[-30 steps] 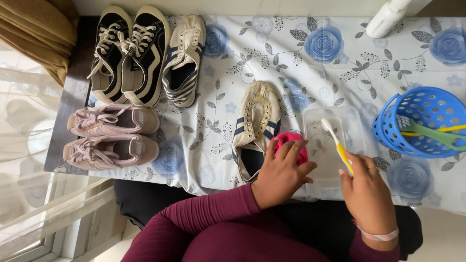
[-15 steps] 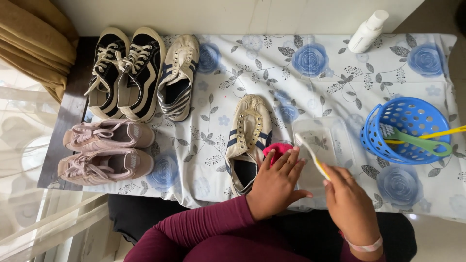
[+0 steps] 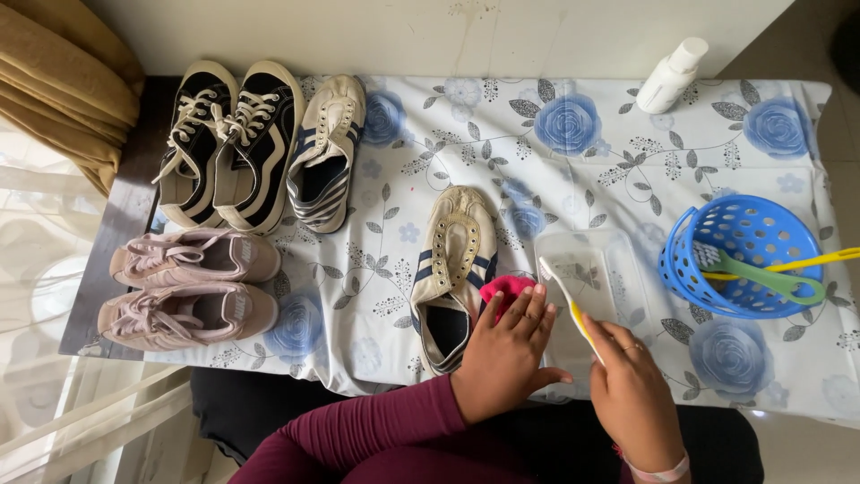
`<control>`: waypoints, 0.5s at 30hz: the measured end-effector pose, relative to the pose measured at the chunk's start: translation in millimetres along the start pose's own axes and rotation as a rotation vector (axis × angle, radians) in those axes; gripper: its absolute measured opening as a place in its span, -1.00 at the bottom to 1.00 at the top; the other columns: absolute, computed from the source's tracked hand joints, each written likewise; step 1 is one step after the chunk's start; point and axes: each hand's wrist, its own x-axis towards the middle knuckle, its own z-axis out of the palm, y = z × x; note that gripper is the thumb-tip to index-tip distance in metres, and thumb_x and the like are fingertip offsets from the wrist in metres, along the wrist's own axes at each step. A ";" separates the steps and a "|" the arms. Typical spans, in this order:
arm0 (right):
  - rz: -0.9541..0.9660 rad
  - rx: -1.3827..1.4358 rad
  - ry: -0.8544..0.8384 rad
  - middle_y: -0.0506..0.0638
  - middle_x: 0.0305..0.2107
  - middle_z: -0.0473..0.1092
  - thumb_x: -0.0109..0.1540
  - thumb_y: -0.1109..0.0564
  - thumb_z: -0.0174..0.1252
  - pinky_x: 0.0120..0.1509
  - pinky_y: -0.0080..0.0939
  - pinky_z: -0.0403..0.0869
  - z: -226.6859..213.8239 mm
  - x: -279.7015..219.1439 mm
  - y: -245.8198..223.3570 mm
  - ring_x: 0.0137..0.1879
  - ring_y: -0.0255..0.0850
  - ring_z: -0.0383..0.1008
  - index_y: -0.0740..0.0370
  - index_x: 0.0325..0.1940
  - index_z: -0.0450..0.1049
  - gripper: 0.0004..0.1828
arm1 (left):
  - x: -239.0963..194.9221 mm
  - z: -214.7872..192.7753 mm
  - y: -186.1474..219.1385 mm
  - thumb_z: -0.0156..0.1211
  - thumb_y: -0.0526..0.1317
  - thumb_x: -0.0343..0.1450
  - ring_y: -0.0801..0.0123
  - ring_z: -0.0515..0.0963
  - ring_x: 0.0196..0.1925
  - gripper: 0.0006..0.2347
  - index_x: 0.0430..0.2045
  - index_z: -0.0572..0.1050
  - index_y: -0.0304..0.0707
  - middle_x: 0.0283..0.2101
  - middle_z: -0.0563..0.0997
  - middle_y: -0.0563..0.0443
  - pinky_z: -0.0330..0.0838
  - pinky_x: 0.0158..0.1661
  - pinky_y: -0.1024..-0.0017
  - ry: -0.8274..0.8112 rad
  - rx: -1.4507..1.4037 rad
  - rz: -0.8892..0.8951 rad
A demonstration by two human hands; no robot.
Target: The person cleans a single white sneaker with blue stripes using a toothbrush and a pink cloth. They scrub the upper fabric and wipe the surface repeatedly, alternating between the brush and cloth throughout the clip.
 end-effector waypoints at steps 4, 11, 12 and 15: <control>-0.030 -0.034 0.118 0.12 0.19 0.40 0.22 0.33 0.01 0.20 0.12 0.45 -0.8 2.2 1.3 0.19 0.12 0.43 0.18 0.47 0.30 -0.32 | -0.2 0.9 0.4 0.11 0.37 0.28 0.04 0.38 0.43 -0.20 0.23 0.45 -0.35 0.41 0.36 -0.31 0.16 0.34 -0.08 0.000 0.016 -0.010; 0.053 0.161 -0.019 0.03 0.31 0.31 0.22 0.34 -0.04 0.18 0.05 0.48 -4.2 0.4 -0.9 0.28 0.00 0.43 0.09 0.51 0.22 -0.27 | -1.6 2.2 -0.4 0.10 0.37 0.29 0.04 0.36 0.44 -0.21 0.25 0.44 -0.31 0.43 0.34 -0.25 0.16 0.33 -0.09 -0.003 0.008 -0.021; 0.050 0.241 -0.116 -0.05 0.35 0.29 0.22 0.34 -0.07 0.16 -0.02 0.48 -6.0 -0.2 -4.4 0.26 -0.09 0.46 0.07 0.52 0.19 -0.26 | -2.6 4.1 -1.0 0.07 0.37 0.29 0.04 0.35 0.45 -0.21 0.26 0.44 -0.29 0.44 0.34 -0.24 0.16 0.34 -0.09 -0.005 0.004 -0.024; 0.104 0.182 -0.019 0.04 0.32 0.31 0.21 0.36 -0.04 0.06 0.12 0.54 -3.7 2.2 1.1 0.27 -0.02 0.46 0.05 0.53 0.21 -0.24 | -1.5 2.5 -0.1 0.06 0.36 0.31 0.04 0.36 0.45 -0.22 0.25 0.44 -0.30 0.43 0.36 -0.24 0.17 0.34 -0.09 0.002 0.020 -0.021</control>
